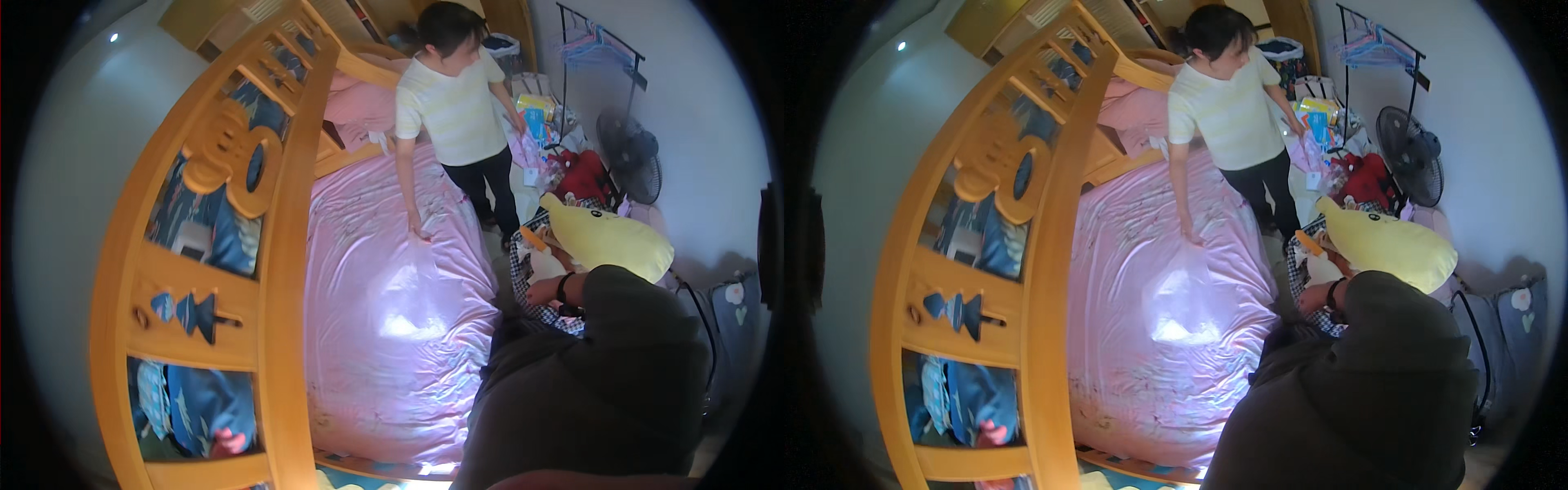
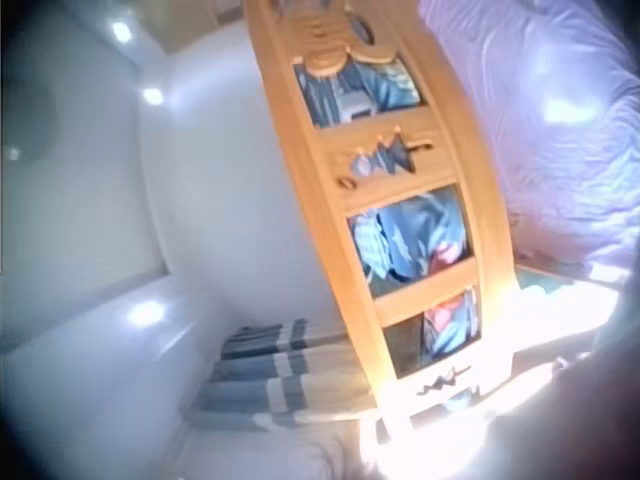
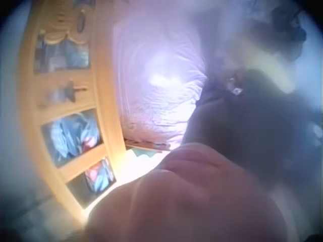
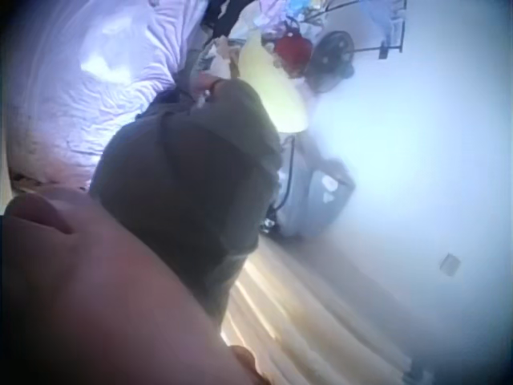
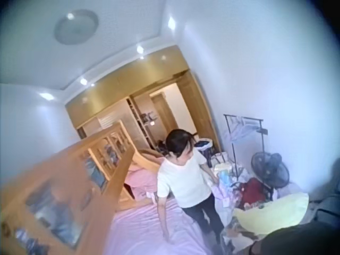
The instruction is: Tucking a bedsheet into the side of a bunk bed mattress.
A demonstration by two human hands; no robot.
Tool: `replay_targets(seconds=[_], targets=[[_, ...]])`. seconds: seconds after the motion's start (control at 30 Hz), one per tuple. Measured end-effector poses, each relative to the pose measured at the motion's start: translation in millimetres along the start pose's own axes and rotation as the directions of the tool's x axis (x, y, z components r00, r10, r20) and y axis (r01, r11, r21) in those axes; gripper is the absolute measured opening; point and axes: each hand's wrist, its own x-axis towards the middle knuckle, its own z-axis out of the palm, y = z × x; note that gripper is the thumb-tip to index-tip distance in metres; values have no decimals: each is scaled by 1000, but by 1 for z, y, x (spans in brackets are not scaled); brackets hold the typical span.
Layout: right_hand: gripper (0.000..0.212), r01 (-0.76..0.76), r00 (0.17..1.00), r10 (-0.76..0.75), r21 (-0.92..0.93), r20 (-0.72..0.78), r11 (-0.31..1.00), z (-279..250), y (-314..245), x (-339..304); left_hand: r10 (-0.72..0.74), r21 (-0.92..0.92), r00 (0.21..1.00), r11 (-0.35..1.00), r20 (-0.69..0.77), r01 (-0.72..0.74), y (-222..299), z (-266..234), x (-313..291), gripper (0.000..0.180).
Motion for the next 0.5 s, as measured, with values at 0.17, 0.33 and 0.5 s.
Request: replay_targets(seconds=[0.17, 0.33, 0.5], targets=[[31, 217, 976, -214, 100, -47, 971, -49, 15, 68, 144, 191, 980, 975, -137, -116, 29, 0, 67, 53], [38, 634, 143, -39, 61, -989, 771, -316, -101, 30, 242, 296, 944, 940, -223, -171, 62, 13, 105, 52], [61, 629, -192, 204, 39, -960, 777, -373, -114, 28, 318, 370, 907, 906, -277, -205, 53, -2, 124, 51]])
